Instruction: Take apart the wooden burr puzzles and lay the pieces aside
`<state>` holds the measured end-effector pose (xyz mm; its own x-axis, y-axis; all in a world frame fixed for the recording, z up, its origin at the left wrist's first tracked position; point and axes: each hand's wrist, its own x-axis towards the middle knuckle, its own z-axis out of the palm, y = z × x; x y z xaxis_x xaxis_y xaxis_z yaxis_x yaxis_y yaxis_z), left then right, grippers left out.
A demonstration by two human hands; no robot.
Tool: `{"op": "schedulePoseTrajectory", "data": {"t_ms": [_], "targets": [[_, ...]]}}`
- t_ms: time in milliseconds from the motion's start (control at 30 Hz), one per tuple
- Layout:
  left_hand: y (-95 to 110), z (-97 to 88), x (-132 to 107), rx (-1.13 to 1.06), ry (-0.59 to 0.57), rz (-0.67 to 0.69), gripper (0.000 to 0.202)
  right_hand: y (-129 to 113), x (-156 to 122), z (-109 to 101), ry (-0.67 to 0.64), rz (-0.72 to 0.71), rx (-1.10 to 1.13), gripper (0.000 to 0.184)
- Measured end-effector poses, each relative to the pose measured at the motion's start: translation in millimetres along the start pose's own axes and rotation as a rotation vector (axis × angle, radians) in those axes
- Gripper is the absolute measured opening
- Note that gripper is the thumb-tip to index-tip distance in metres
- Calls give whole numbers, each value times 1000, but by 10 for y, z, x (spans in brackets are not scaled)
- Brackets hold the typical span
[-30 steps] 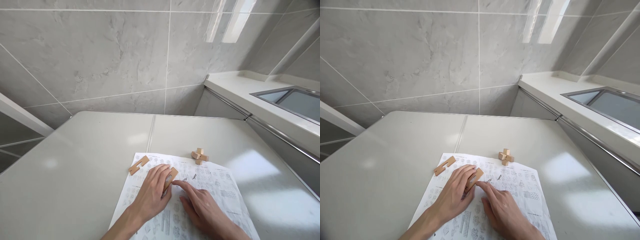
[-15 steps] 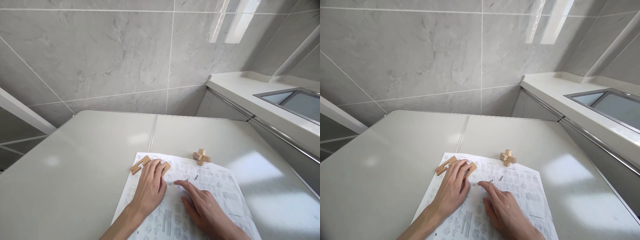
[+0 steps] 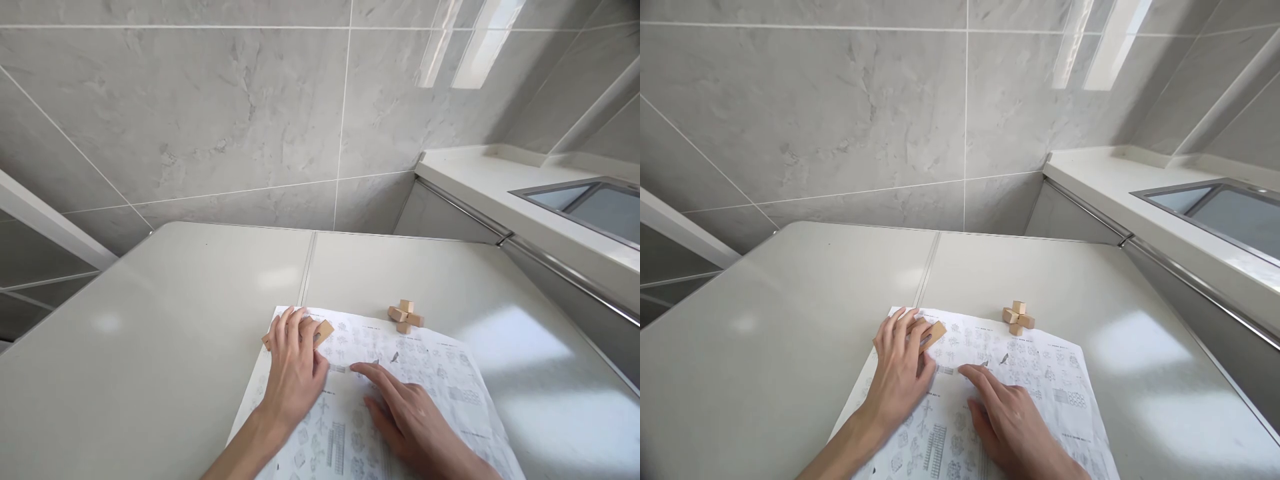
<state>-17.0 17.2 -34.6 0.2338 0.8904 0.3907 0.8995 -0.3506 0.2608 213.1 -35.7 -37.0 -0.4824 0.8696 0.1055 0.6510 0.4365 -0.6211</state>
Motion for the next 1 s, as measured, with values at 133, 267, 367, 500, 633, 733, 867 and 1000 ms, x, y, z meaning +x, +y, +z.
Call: {"op": "schedulePoseTrajectory", "data": {"t_ms": [133, 267, 367, 500, 633, 733, 867, 1000], "targets": [[-67, 55, 17, 53, 23, -38, 47, -2, 6, 0, 13, -14, -20, 44], [-155, 84, 53, 80, 25, -84, 48, 19, 9, 37, 49, -18, -24, 45], [-227, 93, 83, 84, 18, -115, 46, 55, -11, 87, 75, -21, -10, 46], [-308, 93, 118, 49, 17, -130, 46, 83, -33, 121, 71, -21, 4, 44], [-328, 80, 137, 42, 13, -121, 45, 64, -21, 100, 69, -23, -2, 43], [-328, 72, 132, 76, 40, -137, 42, 41, -10, 72, 52, -26, -11, 43], [-355, 73, 117, 74, 60, -148, 47, 27, -8, 39, 72, -36, -31, 44], [-355, 45, 120, 36, 58, -131, 49, 14, 2, 7, 74, -49, -44, 44]]}}
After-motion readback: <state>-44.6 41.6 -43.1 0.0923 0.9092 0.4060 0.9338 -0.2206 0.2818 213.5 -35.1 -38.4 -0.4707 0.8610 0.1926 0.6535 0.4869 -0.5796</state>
